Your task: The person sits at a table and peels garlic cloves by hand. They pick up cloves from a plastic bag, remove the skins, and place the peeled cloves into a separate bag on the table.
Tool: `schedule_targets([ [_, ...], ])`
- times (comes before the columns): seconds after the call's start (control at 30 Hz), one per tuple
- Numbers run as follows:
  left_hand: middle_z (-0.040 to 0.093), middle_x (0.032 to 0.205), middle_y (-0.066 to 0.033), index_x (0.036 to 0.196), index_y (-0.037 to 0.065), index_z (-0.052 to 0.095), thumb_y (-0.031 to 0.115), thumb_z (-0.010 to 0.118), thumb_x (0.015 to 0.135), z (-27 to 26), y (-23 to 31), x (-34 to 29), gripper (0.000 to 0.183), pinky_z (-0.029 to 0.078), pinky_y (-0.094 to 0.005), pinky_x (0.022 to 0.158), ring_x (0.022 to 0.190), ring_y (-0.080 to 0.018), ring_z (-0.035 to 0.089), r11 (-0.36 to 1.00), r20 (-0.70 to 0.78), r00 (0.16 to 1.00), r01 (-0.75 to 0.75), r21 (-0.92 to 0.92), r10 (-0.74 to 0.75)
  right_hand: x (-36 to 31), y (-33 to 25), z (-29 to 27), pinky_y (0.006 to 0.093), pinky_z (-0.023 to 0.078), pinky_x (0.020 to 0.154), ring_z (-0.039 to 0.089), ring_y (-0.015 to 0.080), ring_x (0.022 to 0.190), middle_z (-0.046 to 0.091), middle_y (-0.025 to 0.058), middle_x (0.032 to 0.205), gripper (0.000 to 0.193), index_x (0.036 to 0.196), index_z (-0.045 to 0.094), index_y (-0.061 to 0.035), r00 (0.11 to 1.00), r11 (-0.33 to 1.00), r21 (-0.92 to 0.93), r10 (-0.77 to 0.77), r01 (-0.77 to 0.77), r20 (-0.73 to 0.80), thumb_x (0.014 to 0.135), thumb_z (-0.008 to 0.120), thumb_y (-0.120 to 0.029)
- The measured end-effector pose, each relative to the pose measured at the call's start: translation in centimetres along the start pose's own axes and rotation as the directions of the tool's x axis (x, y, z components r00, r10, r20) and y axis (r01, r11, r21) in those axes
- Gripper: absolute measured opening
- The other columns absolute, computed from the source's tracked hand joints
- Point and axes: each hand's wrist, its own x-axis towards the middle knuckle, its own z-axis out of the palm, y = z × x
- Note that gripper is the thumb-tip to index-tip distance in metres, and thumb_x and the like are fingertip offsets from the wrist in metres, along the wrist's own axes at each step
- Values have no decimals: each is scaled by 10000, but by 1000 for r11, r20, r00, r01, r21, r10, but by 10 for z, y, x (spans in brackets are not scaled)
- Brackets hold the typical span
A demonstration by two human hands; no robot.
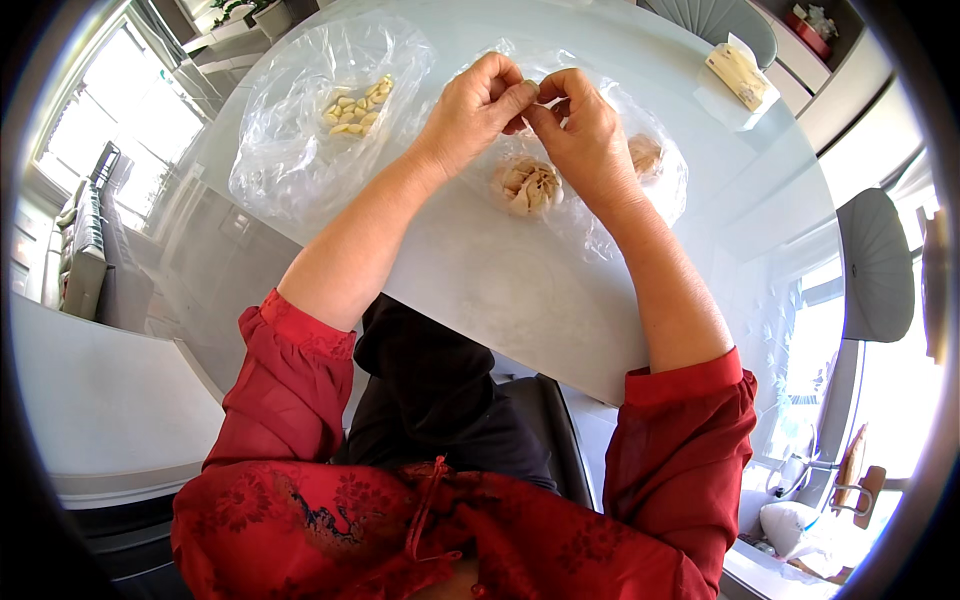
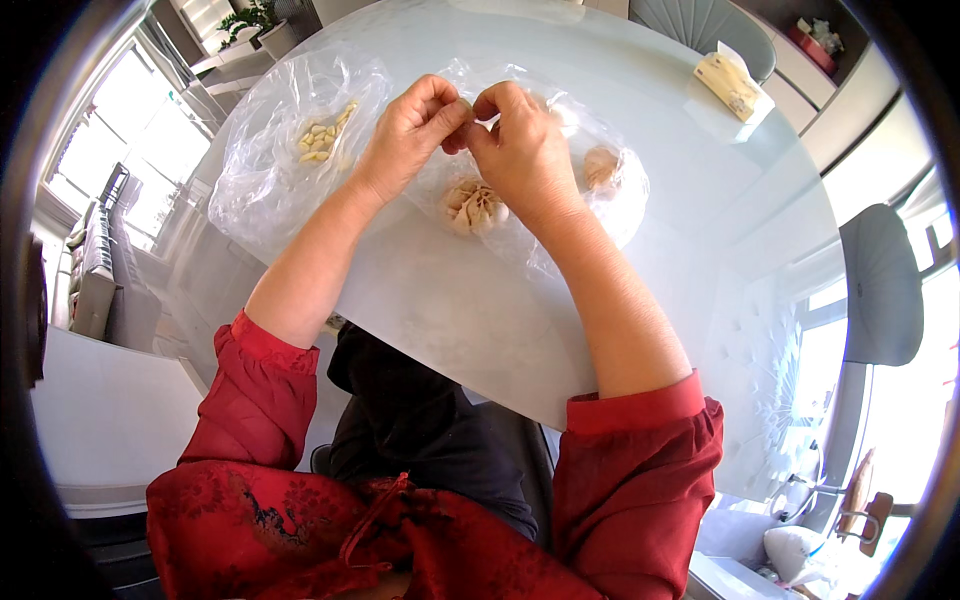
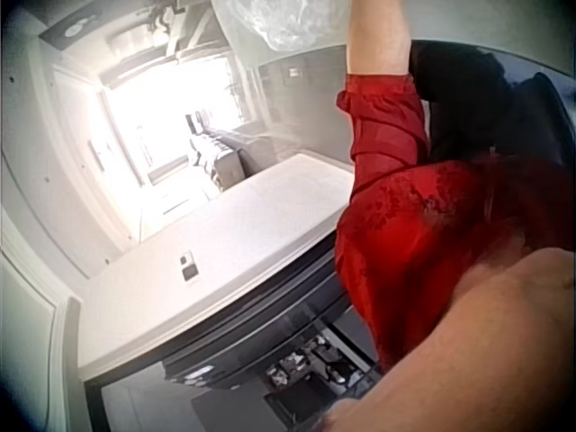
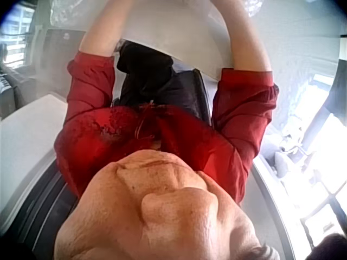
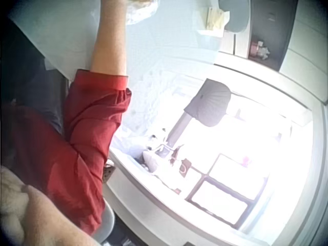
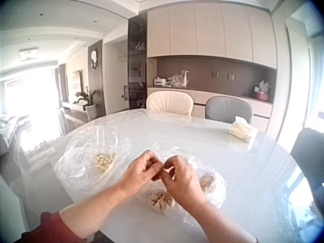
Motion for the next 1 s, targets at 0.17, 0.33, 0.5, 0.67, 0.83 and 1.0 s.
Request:
schedule_targets([
  [0.17,573,714,-19,879,42,511,201,535,936,2,2,-1,170,465,-227,609,629,-85,524,999,-6,999,44,13,-44,0,0,0,377,493,653,632,287,734,632,136,888,152,912,541,-19,999,996,-82,-39,39,7,820,594,-127],
  [0.33,581,735,-23,898,41,522,154,494,950,-1,-2,0,127,478,-230,628,660,-91,549,1000,-14,1000,11,-6,-11,-1,2,2,364,495,676,633,271,746,642,132,871,162,921,558,-15,1000,1000,-24,-15,15,-10,875,568,-169],
  [0.5,593,793,-25,938,48,523,143,487,952,2,-4,0,102,486,-240,642,693,-101,571,1000,-18,1000,10,-9,-10,2,-3,-3,321,480,724,616,207,789,635,110,911,192,956,587,-9,988,972,176,145,-154,61,877,581,-184],
  [0.67,604,814,-38,971,57,514,171,507,946,1,2,0,117,490,-246,649,723,-112,589,996,14,999,50,-68,-49,4,1,-4,306,473,745,610,186,808,615,108,970,204,982,609,-8,983,944,277,160,-180,94,876,588,-182],
  [0.83,610,812,-48,990,68,506,204,524,942,-1,0,1,146,492,-249,655,733,-116,597,990,40,998,56,-133,-52,5,3,-3,302,474,752,602,187,809,604,102,980,220,1020,630,-28,986,947,278,145,-163,83,869,599,-186],
  [1.0,607,776,-38,981,76,505,222,542,936,0,1,0,157,483,-240,649,708,-106,581,988,24,998,57,-143,-54,1,0,-3,313,484,750,599,210,815,598,114,997,217,1038,647,-59,997,988,135,75,-79,29,862,592,-174],
])
